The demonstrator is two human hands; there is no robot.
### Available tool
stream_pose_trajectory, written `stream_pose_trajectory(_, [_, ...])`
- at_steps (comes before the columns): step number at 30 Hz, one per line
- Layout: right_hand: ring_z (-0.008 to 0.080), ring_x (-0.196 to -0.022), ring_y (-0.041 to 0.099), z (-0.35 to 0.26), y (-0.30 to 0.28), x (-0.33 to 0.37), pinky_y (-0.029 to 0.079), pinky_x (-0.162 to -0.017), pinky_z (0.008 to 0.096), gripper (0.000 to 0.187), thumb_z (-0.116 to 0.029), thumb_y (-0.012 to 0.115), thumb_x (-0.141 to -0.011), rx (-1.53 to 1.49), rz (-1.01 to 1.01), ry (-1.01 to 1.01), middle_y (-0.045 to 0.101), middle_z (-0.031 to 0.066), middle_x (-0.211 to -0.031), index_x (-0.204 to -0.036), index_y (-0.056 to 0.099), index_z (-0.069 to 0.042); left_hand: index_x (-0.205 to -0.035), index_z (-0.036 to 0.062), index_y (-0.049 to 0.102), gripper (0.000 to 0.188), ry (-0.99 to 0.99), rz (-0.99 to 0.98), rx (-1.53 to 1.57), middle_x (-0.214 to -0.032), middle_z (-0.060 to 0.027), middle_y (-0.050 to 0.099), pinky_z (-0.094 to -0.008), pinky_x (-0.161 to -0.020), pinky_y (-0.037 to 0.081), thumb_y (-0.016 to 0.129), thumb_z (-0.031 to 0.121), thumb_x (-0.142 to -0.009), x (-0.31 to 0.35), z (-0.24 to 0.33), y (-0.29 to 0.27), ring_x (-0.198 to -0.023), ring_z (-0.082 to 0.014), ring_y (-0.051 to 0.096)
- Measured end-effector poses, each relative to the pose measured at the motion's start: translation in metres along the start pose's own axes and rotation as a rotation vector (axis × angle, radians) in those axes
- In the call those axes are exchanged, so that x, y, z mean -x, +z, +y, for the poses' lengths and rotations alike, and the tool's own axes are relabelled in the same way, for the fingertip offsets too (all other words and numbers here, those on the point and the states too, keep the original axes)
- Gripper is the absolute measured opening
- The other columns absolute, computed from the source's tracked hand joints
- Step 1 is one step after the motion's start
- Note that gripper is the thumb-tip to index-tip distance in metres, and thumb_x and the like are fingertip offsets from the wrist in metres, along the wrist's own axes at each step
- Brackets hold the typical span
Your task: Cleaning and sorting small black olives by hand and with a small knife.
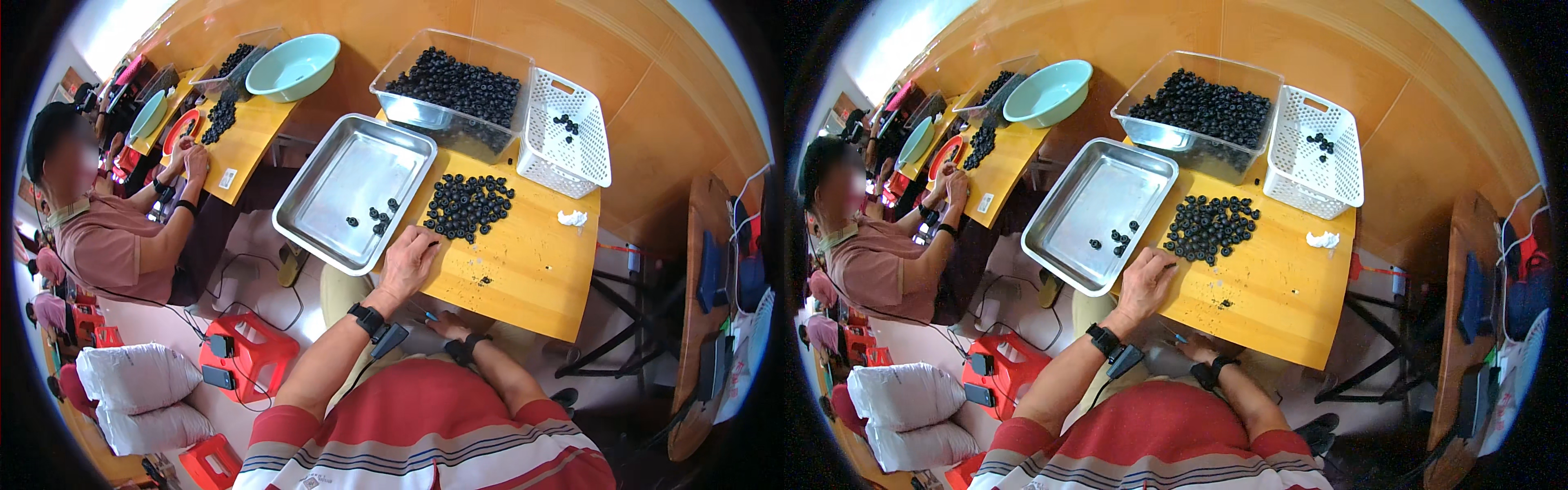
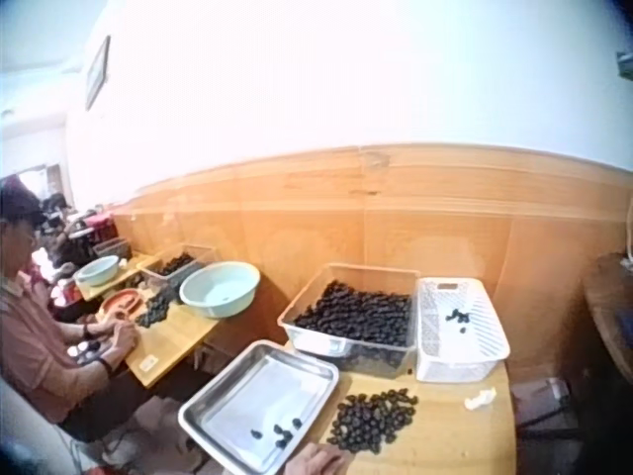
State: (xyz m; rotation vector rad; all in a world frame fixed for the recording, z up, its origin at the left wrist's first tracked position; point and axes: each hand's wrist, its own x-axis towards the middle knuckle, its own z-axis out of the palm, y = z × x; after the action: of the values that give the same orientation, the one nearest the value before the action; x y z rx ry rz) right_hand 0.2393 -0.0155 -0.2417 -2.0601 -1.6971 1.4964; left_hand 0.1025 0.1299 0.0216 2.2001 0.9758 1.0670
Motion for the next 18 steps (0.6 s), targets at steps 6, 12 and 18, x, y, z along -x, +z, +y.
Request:
stream_pose_trajectory(6, [0.0378,-0.089,0.069,0.032,0.022,-0.016,0.051,-0.08,0.0472,0.056,-0.052,0.06,-0.094,-0.083,0.004,-0.011,0.071,0.0252,-0.093,-0.098,0.07,0.003,-0.103,0.0049,0.069,0.016,0.023,-0.016,-0.006,-0.101,-0.0114,0.065,-0.04,-0.077,0.055,0.071,0.006,-0.087,-0.001,0.002,0.001,-0.091,-0.0327,0.066])
stream_pose_trajectory(12, [0.0378,-0.09,0.069,0.031,0.012,-0.01,0.051,-0.083,0.0475,0.049,-0.049,0.06,-0.096,-0.035,0.017,-0.001,0.071,0.0243,-0.093,-0.1,0.071,-0.001,-0.102,0.005,0.069,0.016,0.021,-0.008,-0.022,-0.101,-0.012,0.065,-0.0404,-0.078,0.055,0.071,0.006,-0.087,0.001,0.001,0.001,-0.092,-0.0333,0.066])
stream_pose_trajectory(18, [0.0399,-0.094,0.069,0.009,0.002,0.024,0.052,-0.085,0.0491,0.047,-0.047,0.062,-0.095,-0.036,0.264,-0.121,0.071,0.0255,-0.094,-0.095,0.072,-0.001,-0.102,0.0052,0.069,0.016,0.031,0.008,-0.042,-0.101,-0.0121,0.065,-0.0407,-0.077,0.055,0.071,0.006,-0.086,0.002,-0.001,0.001,-0.092,-0.0332,0.066])
